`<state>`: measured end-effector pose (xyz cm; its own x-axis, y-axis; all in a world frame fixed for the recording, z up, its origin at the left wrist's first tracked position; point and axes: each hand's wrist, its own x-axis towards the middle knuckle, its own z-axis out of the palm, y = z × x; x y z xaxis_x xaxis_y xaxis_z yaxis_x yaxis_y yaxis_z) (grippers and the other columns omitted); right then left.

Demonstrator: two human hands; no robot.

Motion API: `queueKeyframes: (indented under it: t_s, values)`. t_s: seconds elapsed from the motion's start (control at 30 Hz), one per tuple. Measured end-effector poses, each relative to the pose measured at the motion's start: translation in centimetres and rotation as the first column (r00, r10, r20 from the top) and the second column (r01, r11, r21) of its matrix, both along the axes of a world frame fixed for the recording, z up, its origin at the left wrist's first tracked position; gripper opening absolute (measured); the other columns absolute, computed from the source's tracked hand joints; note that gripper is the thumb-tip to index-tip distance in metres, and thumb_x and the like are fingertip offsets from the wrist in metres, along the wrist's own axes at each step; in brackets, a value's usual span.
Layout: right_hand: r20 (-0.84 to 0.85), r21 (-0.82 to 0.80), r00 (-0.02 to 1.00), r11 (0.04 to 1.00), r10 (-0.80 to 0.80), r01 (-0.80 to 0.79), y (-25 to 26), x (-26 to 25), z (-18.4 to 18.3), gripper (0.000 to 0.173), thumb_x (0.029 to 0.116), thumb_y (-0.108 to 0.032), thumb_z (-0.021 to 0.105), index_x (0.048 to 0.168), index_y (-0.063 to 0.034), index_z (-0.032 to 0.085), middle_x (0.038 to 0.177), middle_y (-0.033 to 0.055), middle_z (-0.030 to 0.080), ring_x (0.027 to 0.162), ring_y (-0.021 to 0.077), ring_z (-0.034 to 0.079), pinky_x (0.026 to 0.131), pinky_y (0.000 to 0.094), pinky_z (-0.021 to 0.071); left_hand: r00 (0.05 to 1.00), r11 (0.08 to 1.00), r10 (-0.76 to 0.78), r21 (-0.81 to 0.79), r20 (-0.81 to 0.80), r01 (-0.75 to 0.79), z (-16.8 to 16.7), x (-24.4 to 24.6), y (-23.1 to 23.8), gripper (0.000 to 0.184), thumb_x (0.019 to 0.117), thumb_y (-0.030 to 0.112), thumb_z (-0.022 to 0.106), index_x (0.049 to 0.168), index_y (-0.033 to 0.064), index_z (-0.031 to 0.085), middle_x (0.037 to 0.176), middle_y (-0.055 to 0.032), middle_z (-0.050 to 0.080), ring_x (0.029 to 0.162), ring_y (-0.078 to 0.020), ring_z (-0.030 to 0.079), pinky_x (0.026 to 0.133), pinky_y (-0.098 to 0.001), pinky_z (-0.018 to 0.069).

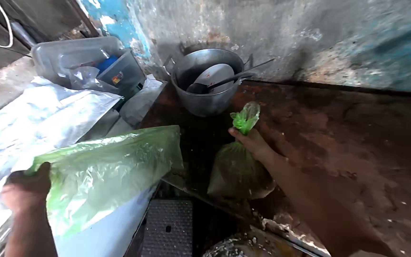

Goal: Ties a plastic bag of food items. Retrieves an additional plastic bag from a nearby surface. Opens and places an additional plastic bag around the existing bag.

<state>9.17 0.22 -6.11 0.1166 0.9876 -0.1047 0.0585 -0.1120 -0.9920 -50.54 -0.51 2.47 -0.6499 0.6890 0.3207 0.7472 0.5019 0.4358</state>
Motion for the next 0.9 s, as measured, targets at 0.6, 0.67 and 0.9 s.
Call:
queueKeyframes:
  t_s: [0.6, 0.67, 0.9]
  values:
    - [0.187, 0.024, 0.938, 0.954, 0.291, -0.3, -2.5, 0.5, 1.6, 0.031, 0.0881, 0.002, 0.072, 0.118, 0.0051, 0.065, 0.107, 0.0075, 0.071, 0.099, 0.0019, 0.066, 0.092, 0.0227, 0.0552, 0.12, 0.591, -0.478, 0.217, 0.87, 0.777, -1.5, 42.7, 0.0, 0.055, 0.1057, 0.048, 0.048, 0.146, 0.0103, 0.045, 0.13, -0.0126, 0.061, 0.112, -0.02, 0.062, 0.095, -0.0417, 0.0537]
    - [0.212, 0.047, 0.958, 0.977, 0.195, -0.209, -2.3, 1.4, 1.0, 0.024, 0.0908, -0.001, 0.069, 0.114, 0.0032, 0.067, 0.103, 0.0072, 0.072, 0.096, 0.0035, 0.066, 0.09, 0.0253, 0.056, 0.057, 0.594, -0.513, 0.306, 0.857, 0.744, -0.6, 41.1, 0.1, 0.042, 0.0996, 0.022, 0.066, 0.137, 0.0147, 0.049, 0.107, -0.0027, 0.067, 0.084, -0.0091, 0.065, 0.074, -0.0274, 0.0571]
    - [0.342, -0.089, 0.934, 0.993, 0.103, -0.077, -0.3, 2.0, 1.6, 0.024, 0.0955, -0.009, 0.071, 0.114, 0.0056, 0.068, 0.106, 0.0181, 0.07, 0.1, 0.0216, 0.067, 0.093, 0.042, 0.0535, 0.03, 0.133, -0.853, 0.162, 0.521, 0.978, 0.2, 30.0, -0.1, 0.013, 0.0948, 0.018, 0.067, 0.101, 0.0182, 0.078, 0.102, 0.006, 0.07, 0.096, -0.0025, 0.065, 0.086, -0.0226, 0.0545]
